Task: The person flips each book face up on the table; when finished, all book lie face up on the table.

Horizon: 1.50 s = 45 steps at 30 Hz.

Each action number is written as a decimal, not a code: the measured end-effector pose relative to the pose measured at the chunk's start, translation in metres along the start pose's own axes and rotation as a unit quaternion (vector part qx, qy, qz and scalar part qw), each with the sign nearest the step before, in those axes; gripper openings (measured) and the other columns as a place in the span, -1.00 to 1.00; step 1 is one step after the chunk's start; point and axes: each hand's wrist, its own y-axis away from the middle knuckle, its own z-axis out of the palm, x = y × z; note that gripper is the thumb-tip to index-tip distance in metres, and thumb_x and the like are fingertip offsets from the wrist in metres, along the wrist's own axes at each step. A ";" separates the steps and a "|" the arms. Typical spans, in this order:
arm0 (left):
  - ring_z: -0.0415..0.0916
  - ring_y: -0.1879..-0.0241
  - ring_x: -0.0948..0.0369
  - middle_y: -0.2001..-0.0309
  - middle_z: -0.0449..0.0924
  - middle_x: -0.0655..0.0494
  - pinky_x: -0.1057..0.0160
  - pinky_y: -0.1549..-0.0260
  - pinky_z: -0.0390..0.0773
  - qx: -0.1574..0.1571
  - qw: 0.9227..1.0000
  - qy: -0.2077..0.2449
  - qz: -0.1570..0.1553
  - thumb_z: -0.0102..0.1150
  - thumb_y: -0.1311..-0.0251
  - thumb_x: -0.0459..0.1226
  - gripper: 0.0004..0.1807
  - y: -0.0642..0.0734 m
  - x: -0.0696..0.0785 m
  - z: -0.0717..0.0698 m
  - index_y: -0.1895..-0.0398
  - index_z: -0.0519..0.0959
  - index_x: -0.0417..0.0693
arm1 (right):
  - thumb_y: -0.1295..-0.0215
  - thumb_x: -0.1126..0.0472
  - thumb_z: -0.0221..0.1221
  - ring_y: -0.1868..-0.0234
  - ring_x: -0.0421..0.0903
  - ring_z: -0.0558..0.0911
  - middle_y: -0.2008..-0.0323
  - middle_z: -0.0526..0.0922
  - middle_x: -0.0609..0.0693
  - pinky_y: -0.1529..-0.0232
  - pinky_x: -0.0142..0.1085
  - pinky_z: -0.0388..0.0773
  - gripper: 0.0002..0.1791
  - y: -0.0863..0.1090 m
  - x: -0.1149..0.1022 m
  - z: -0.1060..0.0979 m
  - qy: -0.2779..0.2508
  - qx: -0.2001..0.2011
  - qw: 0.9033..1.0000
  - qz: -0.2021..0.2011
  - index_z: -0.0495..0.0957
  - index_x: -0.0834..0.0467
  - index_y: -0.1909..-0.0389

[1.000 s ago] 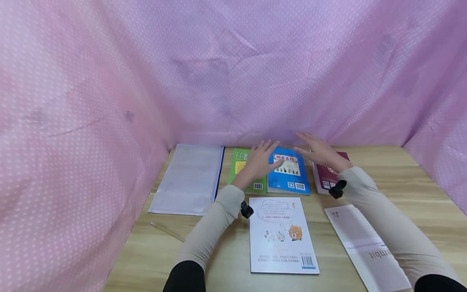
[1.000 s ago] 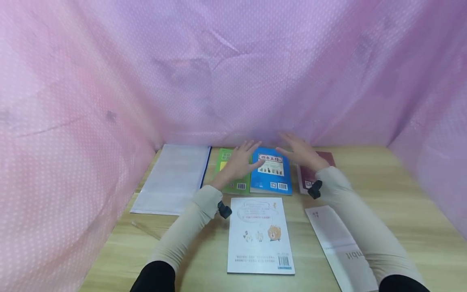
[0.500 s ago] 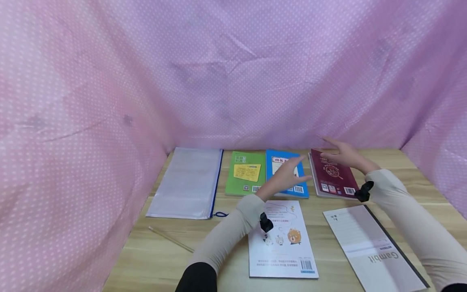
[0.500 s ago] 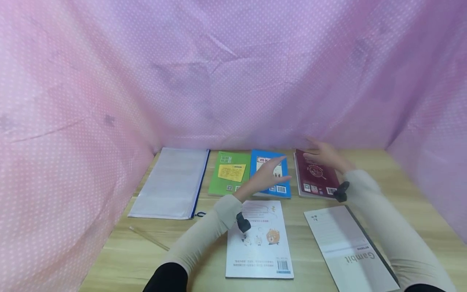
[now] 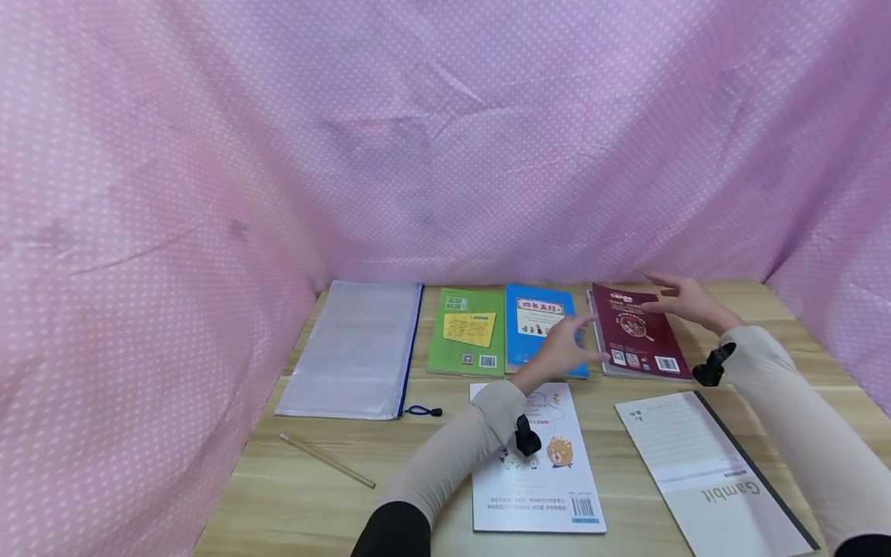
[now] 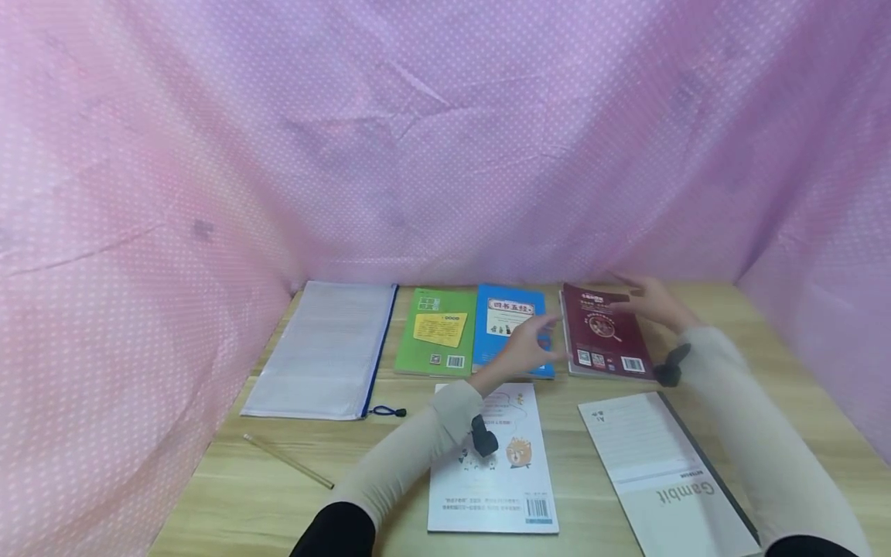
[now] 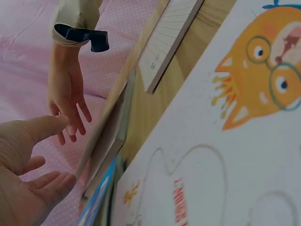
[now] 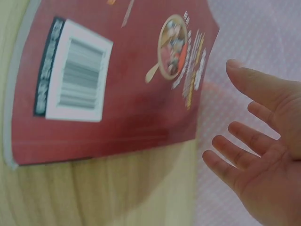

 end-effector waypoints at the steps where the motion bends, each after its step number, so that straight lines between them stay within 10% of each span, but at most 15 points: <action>1: 0.55 -0.22 0.12 -0.35 0.50 0.01 0.45 -0.03 0.58 -0.001 1.000 0.003 -0.001 0.50 -0.15 -0.16 -0.19 0.000 -0.001 0.001 -0.47 0.37 -0.03 | -0.41 0.03 0.27 -0.43 0.60 0.14 -0.55 -0.04 0.47 -0.34 0.40 0.28 -0.04 -0.001 0.003 -0.001 -0.001 -0.003 1.000 0.006 -0.06 0.26 -0.61; 26: 0.59 -0.08 0.24 -0.20 0.56 0.04 0.53 0.09 0.62 0.002 0.990 0.119 -0.072 0.54 0.01 -0.46 -0.17 -0.007 -0.018 0.026 -0.41 0.44 -0.08 | -0.30 0.36 0.29 -0.45 0.53 0.19 -0.48 0.05 0.56 -0.45 0.30 0.17 -0.04 -0.017 0.046 0.007 -0.061 -0.029 0.997 0.033 -0.08 0.38 -0.57; 45: 0.63 -0.03 0.29 -0.20 0.55 0.06 0.52 0.13 0.64 -0.040 0.994 0.052 -0.090 0.55 -0.02 -0.40 -0.25 -0.014 -0.017 0.029 -0.36 0.50 -0.10 | -0.38 0.38 0.18 -0.44 0.60 0.06 -0.46 -0.01 0.61 -0.41 0.46 0.03 -0.11 -0.014 0.044 0.003 -0.030 -0.071 0.996 0.035 -0.13 0.41 -0.56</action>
